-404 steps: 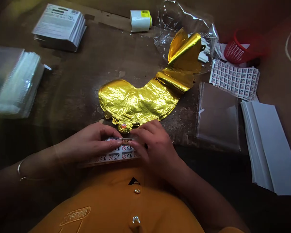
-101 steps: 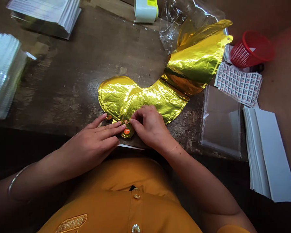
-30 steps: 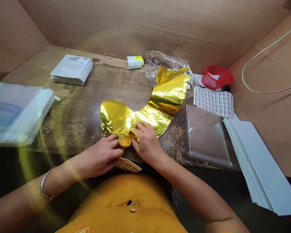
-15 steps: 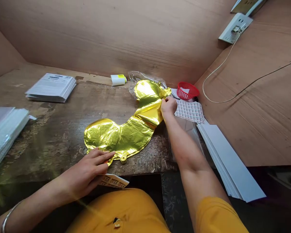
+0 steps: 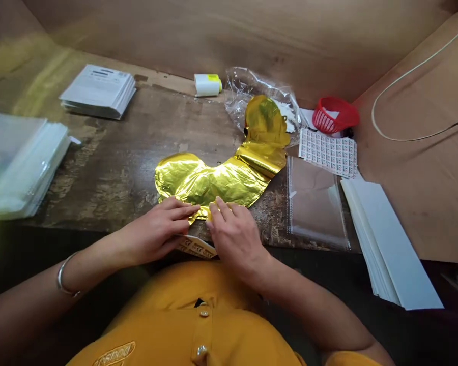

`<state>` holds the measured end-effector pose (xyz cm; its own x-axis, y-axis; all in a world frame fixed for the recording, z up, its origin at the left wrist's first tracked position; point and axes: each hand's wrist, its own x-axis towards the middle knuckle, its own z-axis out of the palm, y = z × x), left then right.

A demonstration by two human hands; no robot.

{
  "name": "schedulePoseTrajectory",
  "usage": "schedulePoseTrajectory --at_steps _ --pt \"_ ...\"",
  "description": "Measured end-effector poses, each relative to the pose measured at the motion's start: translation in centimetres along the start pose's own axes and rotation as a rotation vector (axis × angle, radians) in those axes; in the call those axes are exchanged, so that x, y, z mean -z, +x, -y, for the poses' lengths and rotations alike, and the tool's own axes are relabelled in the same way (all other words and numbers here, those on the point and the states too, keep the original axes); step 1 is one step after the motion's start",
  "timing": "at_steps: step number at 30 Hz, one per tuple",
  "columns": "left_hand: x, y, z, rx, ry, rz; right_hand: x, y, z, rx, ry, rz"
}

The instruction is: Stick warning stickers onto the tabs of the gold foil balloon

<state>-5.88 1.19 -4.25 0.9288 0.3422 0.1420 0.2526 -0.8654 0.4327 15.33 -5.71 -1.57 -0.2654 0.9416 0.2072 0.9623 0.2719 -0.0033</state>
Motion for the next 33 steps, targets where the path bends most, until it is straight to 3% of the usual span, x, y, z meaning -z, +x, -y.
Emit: schedulePoseTrajectory --at_steps 2,5,7,10,13,15,19,23,25,27,30,33 --pt "-0.1 0.2 0.1 0.005 -0.003 -0.006 -2.3 -1.3 0.4 -0.099 0.023 0.013" --pt "0.1 0.4 -0.1 0.002 -0.035 -0.020 -4.2 -1.0 -1.3 -0.175 0.092 -0.050" --pt "0.7 0.1 -0.6 0.040 -0.114 -0.087 -3.4 -0.5 -1.9 -0.148 0.163 -0.149" --pt "1.7 -0.8 -1.9 0.248 -0.408 -0.197 0.3 -0.5 -0.7 -0.127 0.354 -0.264" --pt "2.1 -1.4 -2.8 0.529 -0.833 -0.125 3.8 -0.8 1.2 -0.092 0.608 -0.014" --pt "2.0 -1.5 -2.9 0.681 -1.018 -0.065 4.6 -0.8 1.7 -0.096 0.636 0.154" --pt "1.2 -1.5 -2.3 0.835 -1.135 -0.104 3.5 -0.3 1.1 -0.233 0.695 0.287" --pt "0.2 -2.1 -1.8 0.888 -1.314 -0.210 2.0 -0.8 0.2 -0.354 0.898 0.341" --pt "-0.4 -2.3 -2.0 0.905 -1.387 -0.267 1.8 -1.2 0.2 -0.365 0.889 0.358" --pt "-0.8 -2.4 -2.4 0.918 -1.416 -0.290 2.0 -1.5 0.8 -0.321 0.716 0.241" --pt "-1.2 -2.2 -3.0 0.917 -1.438 -0.293 2.5 -1.4 2.3 -0.136 0.403 -0.067" --pt "-1.2 -1.8 -3.6 0.885 -1.377 -0.312 2.3 -1.0 3.7 0.014 0.373 -0.112"
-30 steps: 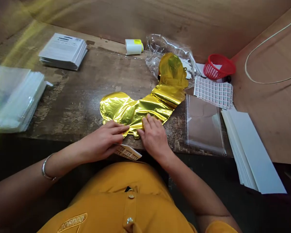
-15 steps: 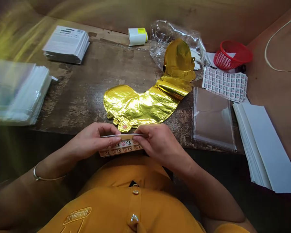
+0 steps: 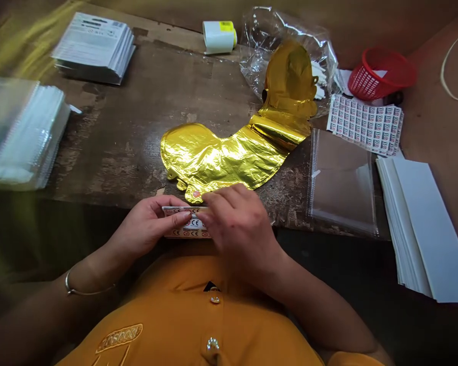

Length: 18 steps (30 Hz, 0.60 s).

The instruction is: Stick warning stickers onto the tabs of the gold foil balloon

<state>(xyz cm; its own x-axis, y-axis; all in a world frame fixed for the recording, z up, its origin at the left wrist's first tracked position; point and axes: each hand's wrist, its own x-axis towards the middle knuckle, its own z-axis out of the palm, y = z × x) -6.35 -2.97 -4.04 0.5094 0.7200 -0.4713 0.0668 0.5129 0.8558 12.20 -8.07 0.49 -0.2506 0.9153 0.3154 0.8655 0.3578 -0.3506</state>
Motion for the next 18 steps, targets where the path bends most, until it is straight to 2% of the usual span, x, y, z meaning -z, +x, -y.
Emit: schedulePoseTrajectory --at_steps 4,9,12,18 --pt "-0.2 -0.3 -0.1 -0.086 0.103 -0.002 -1.1 0.1 0.2 -0.072 0.067 0.045" --pt "-0.1 -0.4 0.3 -0.127 0.098 0.067 -1.5 -0.2 0.0 -0.125 0.149 0.002" --pt "-0.1 -0.4 0.6 -0.105 0.054 0.052 -1.8 -0.4 -0.1 -0.045 0.087 -0.080" --pt "-0.4 -0.5 0.7 -0.030 -0.073 0.022 -3.1 -1.2 -1.1 0.217 -0.061 -0.188"
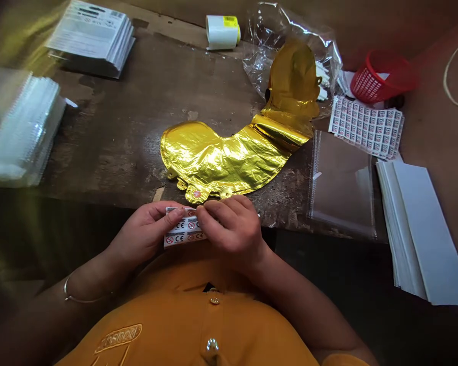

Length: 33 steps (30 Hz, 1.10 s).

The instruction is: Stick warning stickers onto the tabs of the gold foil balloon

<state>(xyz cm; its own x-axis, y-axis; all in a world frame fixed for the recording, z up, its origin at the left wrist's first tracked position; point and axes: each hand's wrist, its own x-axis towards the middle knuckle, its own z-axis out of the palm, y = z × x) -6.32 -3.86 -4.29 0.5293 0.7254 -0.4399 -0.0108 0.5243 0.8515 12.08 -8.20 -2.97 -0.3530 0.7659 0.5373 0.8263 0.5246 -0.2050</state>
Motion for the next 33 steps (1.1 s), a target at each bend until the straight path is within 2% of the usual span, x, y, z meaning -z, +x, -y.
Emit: schedulePoseTrajectory --at_steps 4,12,14,18,20,33 --pt "-0.1 -0.1 0.2 0.047 -0.055 -0.024 -0.3 -0.3 -0.5 0.079 0.023 -0.039" --pt "-0.1 0.1 0.9 0.083 -0.111 -0.044 0.0 0.3 -0.7 0.261 -0.031 -0.021" --pt "0.0 0.2 1.0 0.074 -0.109 -0.042 0.1 0.4 -0.6 0.218 -0.026 -0.018" --pt "0.1 0.1 0.9 0.023 -0.047 -0.047 0.3 0.6 0.1 -0.065 0.029 0.057" --pt "0.1 0.1 0.8 -0.003 -0.013 -0.053 0.5 0.6 0.3 -0.123 0.028 0.099" --pt "-0.4 0.0 0.5 0.000 -0.059 -0.066 -0.2 -0.1 0.0 0.170 -0.097 -0.044"
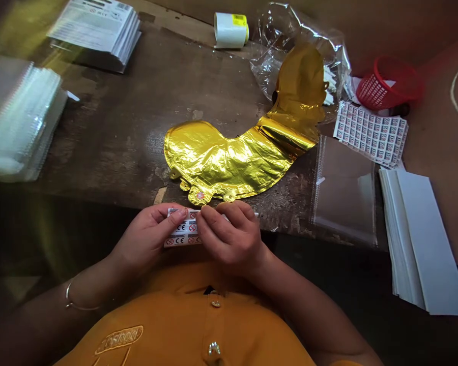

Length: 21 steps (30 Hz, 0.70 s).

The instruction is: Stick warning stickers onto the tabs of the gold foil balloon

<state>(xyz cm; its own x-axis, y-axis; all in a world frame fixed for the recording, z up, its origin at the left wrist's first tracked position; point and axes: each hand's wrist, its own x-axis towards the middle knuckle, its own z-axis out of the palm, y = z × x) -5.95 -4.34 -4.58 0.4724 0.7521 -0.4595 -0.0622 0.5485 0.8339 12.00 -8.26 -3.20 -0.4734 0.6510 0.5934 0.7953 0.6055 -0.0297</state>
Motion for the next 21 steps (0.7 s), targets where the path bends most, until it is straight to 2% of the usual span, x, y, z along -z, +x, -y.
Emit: schedulePoseTrajectory --at_steps 4,9,12,14,16,19,21 --pt "0.2 0.0 0.3 -0.017 0.002 0.009 -0.3 0.0 -0.3 -0.021 0.036 0.026" --pt "0.7 -0.1 0.4 0.001 0.007 0.116 -0.5 0.7 0.0 -0.206 0.169 0.087" --pt "1.0 0.0 0.6 0.008 0.030 0.128 0.4 1.4 0.8 -0.259 0.241 0.141" --pt "1.4 0.0 0.7 -0.038 0.092 0.108 1.5 1.9 0.8 -0.295 0.335 0.181" --pt "1.9 -0.2 0.8 -0.197 0.281 0.065 2.7 2.5 0.1 -0.403 0.431 0.157" --pt "2.6 -0.2 0.7 -0.723 0.734 0.022 3.1 3.6 -2.5 -0.612 0.434 0.065" --pt "3.0 0.2 0.5 -1.040 1.003 0.035 2.2 4.1 -4.1 -0.650 0.406 0.104"
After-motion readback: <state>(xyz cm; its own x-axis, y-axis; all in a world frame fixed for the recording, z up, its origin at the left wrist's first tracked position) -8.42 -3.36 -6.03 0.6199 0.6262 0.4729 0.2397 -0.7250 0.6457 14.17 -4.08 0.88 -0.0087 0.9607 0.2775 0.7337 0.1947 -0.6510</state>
